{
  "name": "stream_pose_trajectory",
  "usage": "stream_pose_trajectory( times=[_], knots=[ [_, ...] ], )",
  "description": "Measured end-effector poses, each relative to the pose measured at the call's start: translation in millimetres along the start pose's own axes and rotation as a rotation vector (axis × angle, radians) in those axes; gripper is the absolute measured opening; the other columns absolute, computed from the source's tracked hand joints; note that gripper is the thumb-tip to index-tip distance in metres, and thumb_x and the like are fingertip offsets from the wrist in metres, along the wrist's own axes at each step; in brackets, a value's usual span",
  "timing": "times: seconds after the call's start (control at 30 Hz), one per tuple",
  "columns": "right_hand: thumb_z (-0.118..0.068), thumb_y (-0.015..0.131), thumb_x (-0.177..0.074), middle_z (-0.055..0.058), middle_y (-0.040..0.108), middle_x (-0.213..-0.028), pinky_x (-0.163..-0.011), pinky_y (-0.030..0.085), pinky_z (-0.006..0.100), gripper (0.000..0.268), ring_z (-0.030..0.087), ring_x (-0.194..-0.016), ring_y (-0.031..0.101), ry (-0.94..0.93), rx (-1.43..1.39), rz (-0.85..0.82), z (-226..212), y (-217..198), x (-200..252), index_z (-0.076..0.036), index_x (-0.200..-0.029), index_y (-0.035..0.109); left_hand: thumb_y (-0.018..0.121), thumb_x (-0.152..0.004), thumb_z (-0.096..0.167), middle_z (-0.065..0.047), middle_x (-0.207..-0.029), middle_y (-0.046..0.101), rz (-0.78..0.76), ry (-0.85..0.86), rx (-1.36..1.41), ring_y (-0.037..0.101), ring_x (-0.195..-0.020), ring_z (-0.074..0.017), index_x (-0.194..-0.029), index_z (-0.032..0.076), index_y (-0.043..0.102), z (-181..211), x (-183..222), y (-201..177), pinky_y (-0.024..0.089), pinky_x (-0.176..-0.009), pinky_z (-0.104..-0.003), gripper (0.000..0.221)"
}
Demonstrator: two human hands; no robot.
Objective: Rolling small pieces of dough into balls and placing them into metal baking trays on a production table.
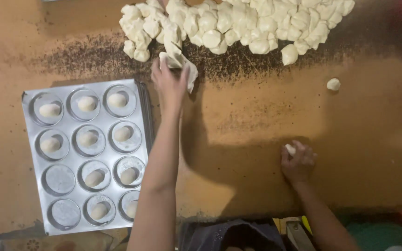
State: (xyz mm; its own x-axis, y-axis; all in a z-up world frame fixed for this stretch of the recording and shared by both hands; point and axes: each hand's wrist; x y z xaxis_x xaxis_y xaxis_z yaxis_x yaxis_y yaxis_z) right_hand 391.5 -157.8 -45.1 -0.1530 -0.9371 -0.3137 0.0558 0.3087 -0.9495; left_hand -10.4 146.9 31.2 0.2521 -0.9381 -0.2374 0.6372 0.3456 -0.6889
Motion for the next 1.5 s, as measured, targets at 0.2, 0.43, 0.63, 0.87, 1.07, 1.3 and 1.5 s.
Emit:
stream_pose_trajectory(
  times=[0.2, 0.43, 0.63, 0.87, 1.07, 1.3, 1.5],
  knots=[
    [-0.044, 0.074, -0.093, 0.004, 0.059, -0.091, -0.08, 0.047, 0.042, 0.029, 0.026, -0.087, 0.063, -0.07, -0.033, 0.157, -2.7, -6.2, -10.8, -0.02, -0.109, 0.071, 0.094, -0.081, 0.054, -0.02, -0.151, 0.052, -0.175, -0.286, -0.048, 0.042, -0.142, -0.0486, -0.161, 0.018, 0.017, -5.6, -16.8, 47.0, 0.035, -0.113, -0.067, 0.117],
    [-0.053, 0.072, -0.094, 0.002, 0.062, -0.089, -0.076, 0.046, 0.044, 0.035, 0.025, -0.083, 0.063, 0.014, -0.221, 0.074, 0.9, -11.7, -13.2, -0.02, -0.104, 0.066, 0.059, -0.099, 0.028, -0.027, -0.129, 0.064, -0.637, 0.121, -0.179, 0.06, -0.119, -0.0481, -0.149, 0.01, 0.049, -2.1, 287.9, -1.9, 0.042, -0.103, -0.059, 0.054],
    [-0.042, 0.082, -0.09, 0.003, 0.069, -0.089, -0.072, 0.051, 0.042, 0.031, 0.028, -0.082, 0.07, 0.123, -0.654, 0.063, -10.6, -34.2, -51.4, -0.018, -0.102, 0.067, 0.065, -0.091, 0.024, -0.006, -0.1, 0.071, -0.76, 0.234, 0.128, 0.068, -0.097, -0.0259, -0.118, 0.019, 0.067, 51.4, 361.6, -51.7, 0.045, -0.093, -0.043, 0.028],
    [-0.031, 0.08, -0.091, 0.029, 0.042, -0.152, -0.098, 0.034, 0.066, 0.04, 0.048, -0.134, 0.044, -0.384, -0.382, -0.303, -81.2, -94.0, -173.8, -0.022, -0.13, 0.074, 0.045, -0.067, -0.011, -0.015, -0.117, 0.072, -0.725, 0.414, 0.467, 0.068, -0.108, -0.0343, -0.117, 0.006, 0.068, 25.1, 211.0, -68.2, 0.053, -0.099, -0.043, 0.057],
    [-0.02, 0.078, -0.087, 0.015, 0.052, -0.144, -0.087, 0.048, 0.05, 0.052, 0.039, -0.122, 0.06, -0.586, -0.642, -0.271, -177.8, -100.9, -92.6, -0.019, -0.138, 0.064, 0.064, -0.077, 0.001, -0.007, -0.107, 0.076, -0.763, -0.212, 0.602, 0.072, -0.105, -0.022, -0.113, 0.014, 0.073, -38.8, 200.7, -51.0, 0.049, -0.101, -0.039, 0.04],
    [-0.023, 0.078, -0.085, 0.01, 0.062, -0.123, -0.08, 0.052, 0.052, 0.043, 0.035, -0.112, 0.06, -0.612, -0.513, -0.363, -199.6, -65.0, -83.5, -0.016, -0.127, 0.067, 0.065, -0.077, 0.008, -0.005, -0.085, 0.072, -0.718, -0.189, 0.626, 0.069, -0.079, -0.0161, -0.115, 0.018, 0.076, -34.9, 206.4, -40.2, 0.052, -0.071, -0.028, 0.04],
    [-0.034, 0.081, -0.078, 0.004, 0.057, -0.128, -0.082, 0.047, 0.047, 0.031, 0.032, -0.118, 0.054, -0.587, -0.465, -0.277, -151.8, -50.1, -90.2, -0.02, -0.099, 0.065, 0.073, -0.083, -0.002, -0.021, -0.113, 0.07, -0.741, 0.132, 0.631, 0.065, -0.115, -0.0427, -0.125, 0.009, 0.072, -16.2, 205.7, -33.9, 0.049, -0.104, -0.047, 0.043]
  ],
)
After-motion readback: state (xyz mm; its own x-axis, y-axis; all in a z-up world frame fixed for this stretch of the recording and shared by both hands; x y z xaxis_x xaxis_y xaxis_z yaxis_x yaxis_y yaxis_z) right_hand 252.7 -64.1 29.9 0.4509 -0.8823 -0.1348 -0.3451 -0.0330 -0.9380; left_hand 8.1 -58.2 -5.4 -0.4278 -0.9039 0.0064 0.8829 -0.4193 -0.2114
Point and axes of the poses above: each hand's wrist, its own x-axis away from the middle knuckle, its own y-axis out of the palm, z = x × y
